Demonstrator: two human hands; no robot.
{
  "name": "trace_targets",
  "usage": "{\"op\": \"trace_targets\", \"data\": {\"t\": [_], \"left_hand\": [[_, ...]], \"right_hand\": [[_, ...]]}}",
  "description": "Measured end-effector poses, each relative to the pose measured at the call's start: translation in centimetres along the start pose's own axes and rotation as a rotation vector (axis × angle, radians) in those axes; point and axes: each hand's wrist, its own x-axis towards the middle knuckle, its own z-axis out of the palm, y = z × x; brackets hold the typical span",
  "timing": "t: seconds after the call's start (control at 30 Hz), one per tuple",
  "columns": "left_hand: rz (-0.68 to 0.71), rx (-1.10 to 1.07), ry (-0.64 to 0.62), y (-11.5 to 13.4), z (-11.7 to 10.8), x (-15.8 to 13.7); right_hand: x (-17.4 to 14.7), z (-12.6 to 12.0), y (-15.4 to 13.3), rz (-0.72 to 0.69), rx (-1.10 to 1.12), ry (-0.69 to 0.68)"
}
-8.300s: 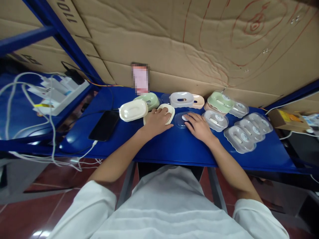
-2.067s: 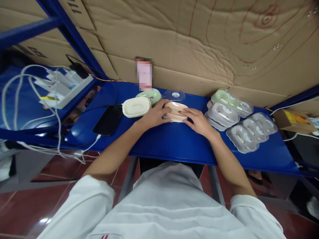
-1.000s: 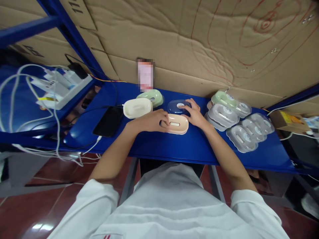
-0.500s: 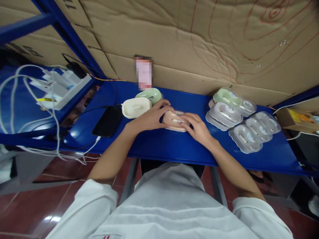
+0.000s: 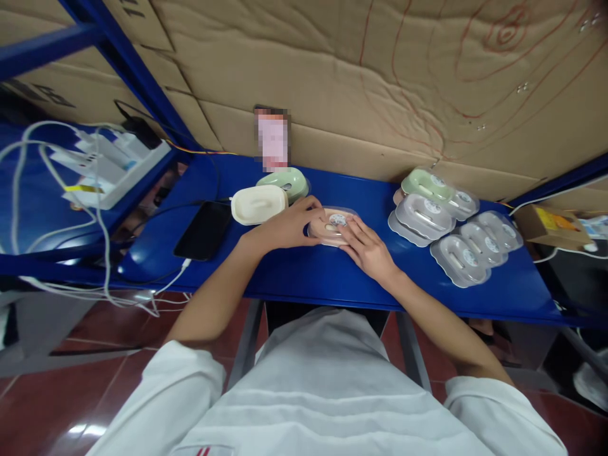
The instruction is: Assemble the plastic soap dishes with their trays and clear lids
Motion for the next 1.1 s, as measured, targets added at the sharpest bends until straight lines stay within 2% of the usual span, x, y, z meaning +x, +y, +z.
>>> {"op": "trace_targets", "data": {"t": [0.4,0.77,0.9,1.0,1.1], "left_hand": [[-0.003,0.03,0.017,0.4,0.6,0.1],[0.052,0.016,0.04,-0.4,1.4,0.3],[0.043,0.062,0.039,-0.1,1.1,0.6],[-0.029,0.186,0.13,0.1,-0.2,0.2],[-0.216,0.336,0.256,0.3,-1.8,-1.9]], "right_hand": [[-0.9,1.5,0.1,0.046,-0.093,0.117],[-0.8,1.5,0.5,0.057,-0.059,0.139],[-0.3,1.2,1.0,0.122,-0.061,0.122],[0.2,0.6,2.0,0.215,-0.081,0.141],[0.6,0.1,2.8,0.271,-0.104,0.198]]}}
